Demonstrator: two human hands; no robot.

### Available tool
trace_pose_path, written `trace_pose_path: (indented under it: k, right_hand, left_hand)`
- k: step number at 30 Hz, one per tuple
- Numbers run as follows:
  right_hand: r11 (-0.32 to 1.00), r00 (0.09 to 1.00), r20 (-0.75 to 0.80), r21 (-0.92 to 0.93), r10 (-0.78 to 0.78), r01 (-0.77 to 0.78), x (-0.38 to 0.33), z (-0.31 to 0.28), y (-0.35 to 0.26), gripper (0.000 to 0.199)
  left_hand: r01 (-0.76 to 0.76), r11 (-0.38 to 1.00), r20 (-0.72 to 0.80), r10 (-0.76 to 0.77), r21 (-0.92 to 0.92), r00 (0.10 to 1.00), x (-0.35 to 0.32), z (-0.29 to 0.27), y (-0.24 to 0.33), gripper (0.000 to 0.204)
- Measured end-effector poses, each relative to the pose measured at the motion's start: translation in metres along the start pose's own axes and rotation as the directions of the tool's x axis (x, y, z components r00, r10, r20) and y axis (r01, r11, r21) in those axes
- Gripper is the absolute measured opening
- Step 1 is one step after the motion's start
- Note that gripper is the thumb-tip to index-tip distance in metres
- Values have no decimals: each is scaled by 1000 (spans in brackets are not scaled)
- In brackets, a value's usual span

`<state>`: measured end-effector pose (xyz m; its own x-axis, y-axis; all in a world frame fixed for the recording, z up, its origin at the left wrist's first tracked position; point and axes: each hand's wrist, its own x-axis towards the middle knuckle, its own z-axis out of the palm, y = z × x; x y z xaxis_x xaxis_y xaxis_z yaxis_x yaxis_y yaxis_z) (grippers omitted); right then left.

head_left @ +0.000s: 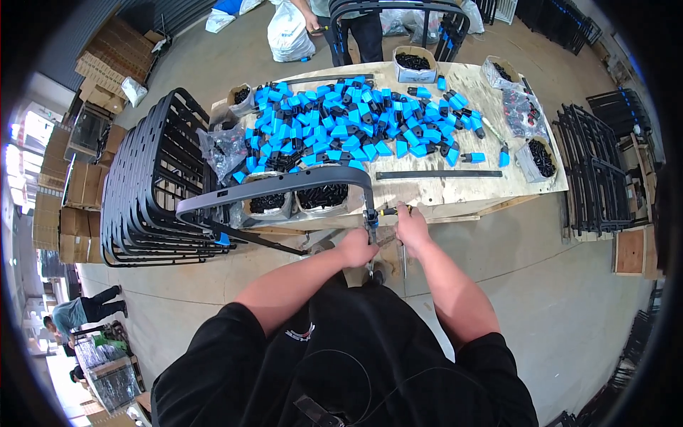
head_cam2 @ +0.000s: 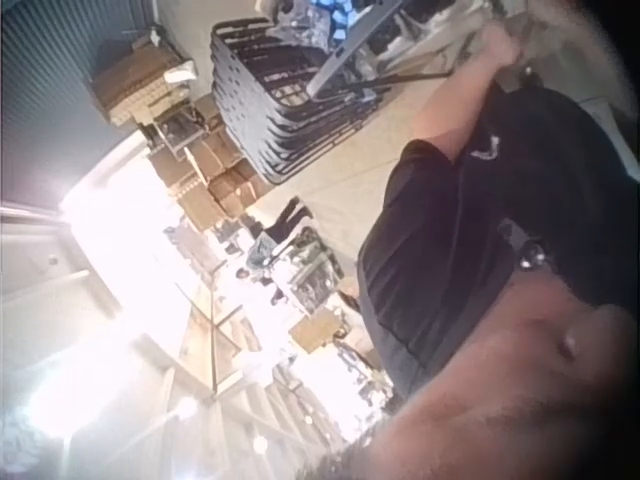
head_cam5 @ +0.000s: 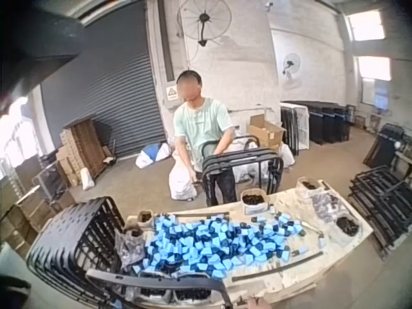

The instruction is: Assembling plastic components and securing them to a metal furniture frame using pliers.

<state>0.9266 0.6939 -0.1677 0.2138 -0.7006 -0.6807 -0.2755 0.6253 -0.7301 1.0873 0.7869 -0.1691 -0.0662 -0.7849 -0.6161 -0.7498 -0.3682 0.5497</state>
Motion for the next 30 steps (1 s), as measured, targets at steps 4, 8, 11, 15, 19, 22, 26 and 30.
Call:
trace_pose_path:
  k: [4,8,11,15,19,22,26,30]
  right_hand:
    - [985,982,-142,-133,-128,109,5,2,22,47]
    - [976,969,-138,-103,-203,190,-8,6,11,63]
    - [964,961,-168,-188,-220,188,-10,11,11,63]
    - [962,957,-183,-196,-227,191,2,2,22,63]
    - [958,955,-156,-180,-251,222,-6,6,20,59]
    - [952,944,-162,-156,-286,261,0,8,32,60]
    - [961,946,-202,-168,-252,220,1,7,28,61]
    - [955,948,-180,-189,-264,230,-9,5,28,61]
  left_hand:
    - [314,268,316,-35,-911,948,-16,-26,28,15]
    - [273,193,285,37,-942,958,-15,-26,14,28]
    - [-52,994,-78,45,-98,996,-3,9,-4,35]
    - [377,340,391,-30,-861,920,-15,-40,31,25]
    - [172,583,245,47,-794,968,-9,-28,5,22]
    - [-2,990,-103,-13,-142,995,0,13,-5,36]
    - [284,751,340,-84,-596,937,-8,-28,14,22]
    - [328,136,342,95,-935,935,-14,-29,10,26]
